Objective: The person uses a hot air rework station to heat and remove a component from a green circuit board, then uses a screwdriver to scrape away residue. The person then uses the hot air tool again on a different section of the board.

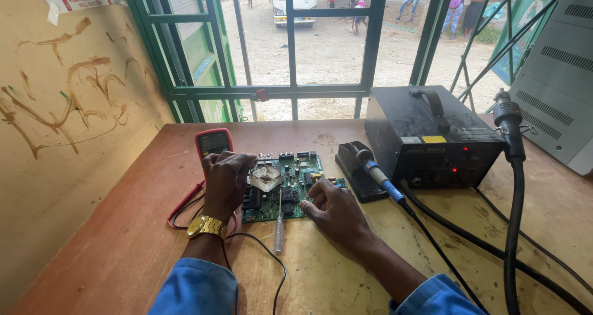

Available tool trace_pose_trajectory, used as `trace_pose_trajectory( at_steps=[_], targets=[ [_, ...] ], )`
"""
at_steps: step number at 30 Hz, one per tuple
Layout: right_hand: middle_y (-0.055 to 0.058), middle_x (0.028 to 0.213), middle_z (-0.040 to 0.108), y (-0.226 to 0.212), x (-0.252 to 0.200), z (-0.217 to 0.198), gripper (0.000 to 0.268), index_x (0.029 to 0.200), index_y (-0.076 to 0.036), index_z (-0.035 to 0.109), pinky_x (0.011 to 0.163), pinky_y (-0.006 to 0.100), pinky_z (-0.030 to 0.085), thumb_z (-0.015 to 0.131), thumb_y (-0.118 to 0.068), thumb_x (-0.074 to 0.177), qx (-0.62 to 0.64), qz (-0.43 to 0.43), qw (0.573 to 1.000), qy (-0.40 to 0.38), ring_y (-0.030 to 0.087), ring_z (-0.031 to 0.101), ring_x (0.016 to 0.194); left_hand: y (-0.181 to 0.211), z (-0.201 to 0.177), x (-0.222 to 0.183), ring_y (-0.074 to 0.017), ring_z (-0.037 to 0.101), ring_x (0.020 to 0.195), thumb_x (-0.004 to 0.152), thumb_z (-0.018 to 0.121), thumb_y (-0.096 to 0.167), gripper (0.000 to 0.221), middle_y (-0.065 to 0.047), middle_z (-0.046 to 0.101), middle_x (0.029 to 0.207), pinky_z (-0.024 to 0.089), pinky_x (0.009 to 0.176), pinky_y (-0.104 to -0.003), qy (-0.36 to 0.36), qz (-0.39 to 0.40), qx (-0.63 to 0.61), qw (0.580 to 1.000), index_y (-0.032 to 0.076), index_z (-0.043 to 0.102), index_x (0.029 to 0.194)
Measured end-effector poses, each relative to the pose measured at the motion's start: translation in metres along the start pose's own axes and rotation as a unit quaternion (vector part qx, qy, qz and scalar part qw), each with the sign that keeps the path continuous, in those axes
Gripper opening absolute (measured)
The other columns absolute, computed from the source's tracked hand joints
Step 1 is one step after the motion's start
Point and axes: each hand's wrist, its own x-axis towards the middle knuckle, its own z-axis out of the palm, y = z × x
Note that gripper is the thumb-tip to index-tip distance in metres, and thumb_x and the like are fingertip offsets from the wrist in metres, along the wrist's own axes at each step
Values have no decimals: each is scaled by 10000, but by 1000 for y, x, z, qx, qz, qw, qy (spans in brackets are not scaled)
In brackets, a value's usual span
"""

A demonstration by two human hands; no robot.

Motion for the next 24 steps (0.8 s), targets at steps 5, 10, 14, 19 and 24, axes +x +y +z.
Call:
trace_pose_trajectory(
  at_steps=[5, 10, 14, 19, 24],
  targets=[
    [124, 713, 778, 2, 1, 1, 249, 993, -53, 725, 601, 387, 574, 799, -231, 835, -2, -8, 1000, -6, 267, 762, 623, 13, -7, -1, -191, 684, 1056, 1010, 642, 308, 144, -4, 773, 921, 389, 1061, -437, -4, -71, -32, 997, 249, 759, 1068],
    [113, 702, 775, 4, 2, 8, 236, 998, -55, 719, 579, 367, 570, 792, -224, 850, -10, -10, 1000, 4, 250, 754, 604, 31, -14, -1, -224, 714, 996, 1004, 659, 295, 144, -70, 765, 905, 443, 1021, -427, -9, -119, -12, 993, 197, 763, 1024],
    [107, 696, 768, 1, 4, 10, 250, 1034, -45, 707, 570, 357, 559, 786, -198, 852, -9, -19, 1000, -5, 243, 743, 602, 44, -21, 3, -300, 724, 951, 1033, 635, 220, 134, -143, 746, 906, 510, 948, -430, 53, -85, 40, 994, 126, 730, 1032],
    [115, 707, 772, -3, 3, 9, 255, 1050, -39, 703, 574, 366, 553, 782, -184, 857, -19, -16, 1000, -5, 255, 746, 618, 48, -19, 3, -361, 732, 929, 1067, 580, 204, 127, -161, 733, 908, 563, 874, -465, 116, -69, 11, 991, 107, 660, 1045],
    [127, 720, 771, 0, 4, 9, 248, 1061, -31, 702, 573, 350, 561, 772, -178, 874, -4, -9, 1000, 0, 241, 737, 616, 62, -17, 0, -378, 746, 921, 1093, 512, 222, 117, -181, 738, 935, 603, 811, -486, 123, -72, -48, 989, 122, 573, 1096]
  ],
)
